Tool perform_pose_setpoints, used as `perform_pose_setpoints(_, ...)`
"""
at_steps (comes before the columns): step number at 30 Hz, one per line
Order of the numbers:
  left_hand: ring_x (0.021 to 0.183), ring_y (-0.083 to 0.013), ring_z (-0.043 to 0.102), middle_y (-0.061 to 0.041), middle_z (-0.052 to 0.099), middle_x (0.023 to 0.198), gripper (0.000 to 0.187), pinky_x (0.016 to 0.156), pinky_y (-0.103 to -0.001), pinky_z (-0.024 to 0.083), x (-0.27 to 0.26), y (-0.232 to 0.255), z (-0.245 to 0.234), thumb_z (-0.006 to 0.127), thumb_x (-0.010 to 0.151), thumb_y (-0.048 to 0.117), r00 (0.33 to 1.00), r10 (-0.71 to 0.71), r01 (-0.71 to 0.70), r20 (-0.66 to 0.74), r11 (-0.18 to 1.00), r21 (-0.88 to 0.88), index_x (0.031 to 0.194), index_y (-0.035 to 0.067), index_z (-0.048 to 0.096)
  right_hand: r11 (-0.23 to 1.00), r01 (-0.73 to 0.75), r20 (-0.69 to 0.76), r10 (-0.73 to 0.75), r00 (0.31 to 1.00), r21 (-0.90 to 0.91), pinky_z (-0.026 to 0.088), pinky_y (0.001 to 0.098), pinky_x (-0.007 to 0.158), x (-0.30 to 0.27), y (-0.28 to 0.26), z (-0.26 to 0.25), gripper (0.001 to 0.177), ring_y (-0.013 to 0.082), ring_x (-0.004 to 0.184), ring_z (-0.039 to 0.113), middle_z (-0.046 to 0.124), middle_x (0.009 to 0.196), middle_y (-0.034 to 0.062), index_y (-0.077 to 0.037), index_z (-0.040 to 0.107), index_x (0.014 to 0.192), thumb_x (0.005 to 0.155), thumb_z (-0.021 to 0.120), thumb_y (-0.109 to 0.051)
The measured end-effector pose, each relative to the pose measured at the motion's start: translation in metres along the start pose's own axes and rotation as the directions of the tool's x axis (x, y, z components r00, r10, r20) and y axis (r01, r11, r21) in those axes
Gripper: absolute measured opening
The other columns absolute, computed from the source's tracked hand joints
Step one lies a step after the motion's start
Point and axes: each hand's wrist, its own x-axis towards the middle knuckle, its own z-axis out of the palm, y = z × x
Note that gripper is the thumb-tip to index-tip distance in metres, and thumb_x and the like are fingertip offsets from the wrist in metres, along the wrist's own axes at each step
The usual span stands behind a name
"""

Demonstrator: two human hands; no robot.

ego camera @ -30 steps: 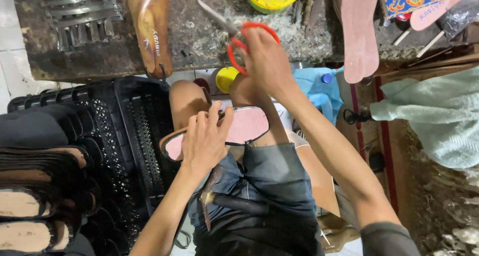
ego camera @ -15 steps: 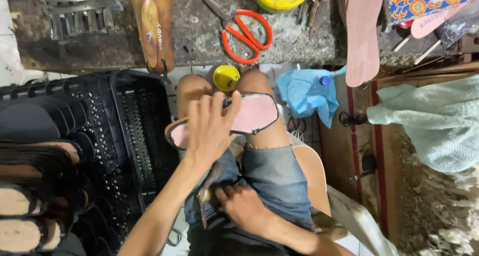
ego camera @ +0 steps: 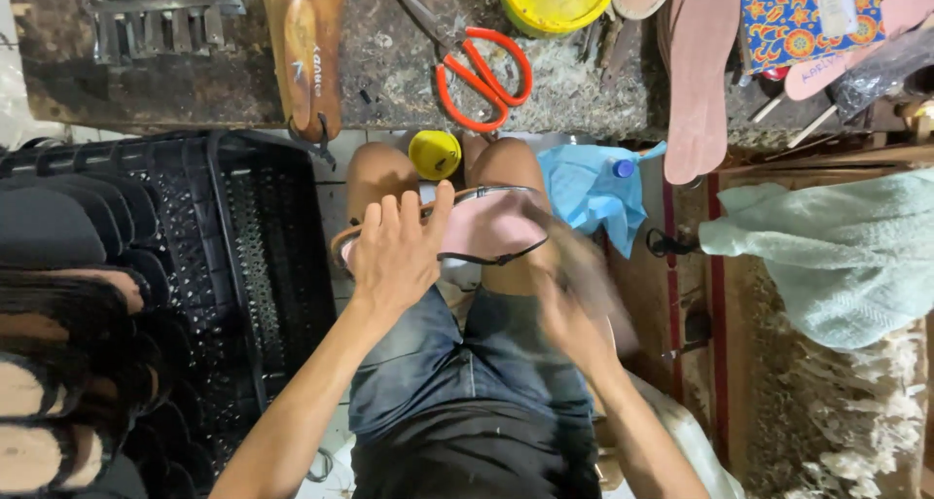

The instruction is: Assembling a sandal by attaching straps to the sole on a shoe last, trimming material with scissors, and hammering components.

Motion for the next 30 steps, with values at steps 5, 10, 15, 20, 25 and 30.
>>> perform_pose_setpoints(5,0.048,-0.0222,0.032,-0.007,0.035,0.063,0.052,0.049,-0.033,0.027,0.000,-0.001,0.007,0.050,0.060,0.003,0.998,0.010,-0.009,0.054,1.000,-0.025,0.112,0.008,0.048,0.891,-0.283,-0.048,0.285,0.957,-0.354,0.038,0.0463,0.046,0.003,0.062,0.011,0.030,0.0426,0.060,0.055,0.052,0.057,0.0238,-0.004,0.049,0.081,0.085,0.045,-0.034)
perform_pose_setpoints(10,0.050,-0.0225,0.033,-0.008,0.036,0.064,0.058,0.051,-0.033,0.028,0.003,0.002,0.005,0.056,0.056,0.006,0.997,0.014,-0.013,0.072,1.000,-0.016,0.113,0.008,0.047,0.879,-0.436,-0.124,0.463,0.878,0.194,0.038,0.0269,0.040,-0.008,0.062,0.009,0.054,0.0184,0.035,0.045,0.042,0.035,0.0016,-0.016,0.047,0.047,0.079,0.022,-0.052)
perform_pose_setpoints(15,0.051,-0.0238,0.035,-0.010,0.038,0.065,0.061,0.051,-0.033,0.030,0.007,0.003,0.004,0.059,0.052,0.006,0.997,0.043,-0.041,0.063,0.999,-0.024,0.112,0.007,0.049,0.976,-0.216,-0.131,0.217,0.967,0.023,0.038,0.0316,0.046,0.003,0.041,-0.010,0.025,0.0204,0.047,0.042,0.040,0.047,0.0108,-0.005,0.046,0.060,0.083,0.047,-0.015)
perform_pose_setpoints(20,0.051,-0.0254,0.035,-0.012,0.039,0.067,0.067,0.052,-0.035,0.031,0.008,0.007,0.006,0.066,0.047,0.006,0.998,0.028,-0.027,0.053,0.999,-0.028,0.112,0.006,0.049,0.966,-0.249,-0.239,0.257,0.936,0.065,0.040,0.0388,0.051,-0.050,0.102,0.026,0.022,0.0275,0.049,0.050,0.044,0.048,0.0174,-0.004,0.045,0.062,0.080,0.049,-0.015)
perform_pose_setpoints(25,0.051,-0.0252,0.036,-0.012,0.039,0.066,0.068,0.052,-0.034,0.031,0.006,0.014,0.006,0.066,0.047,0.004,0.997,0.031,-0.028,0.075,0.999,-0.034,0.112,0.006,0.048,0.951,-0.148,-0.287,0.227,0.931,0.272,0.039,0.0210,0.030,-0.029,0.041,0.008,0.048,0.0137,0.026,0.046,0.045,0.031,0.0051,-0.008,0.046,0.048,0.086,0.032,-0.033)
perform_pose_setpoints(30,0.052,-0.0242,0.036,-0.010,0.037,0.065,0.080,0.053,-0.035,0.031,0.011,0.011,0.003,0.072,0.037,0.006,0.993,0.035,-0.035,0.115,0.999,-0.005,0.113,0.006,0.046,0.853,-0.512,-0.143,0.497,0.856,-0.103,0.036,0.0453,0.051,-0.030,0.027,0.008,0.033,0.0354,0.053,0.047,0.042,0.052,0.0214,-0.002,0.042,0.063,0.084,0.043,-0.027)
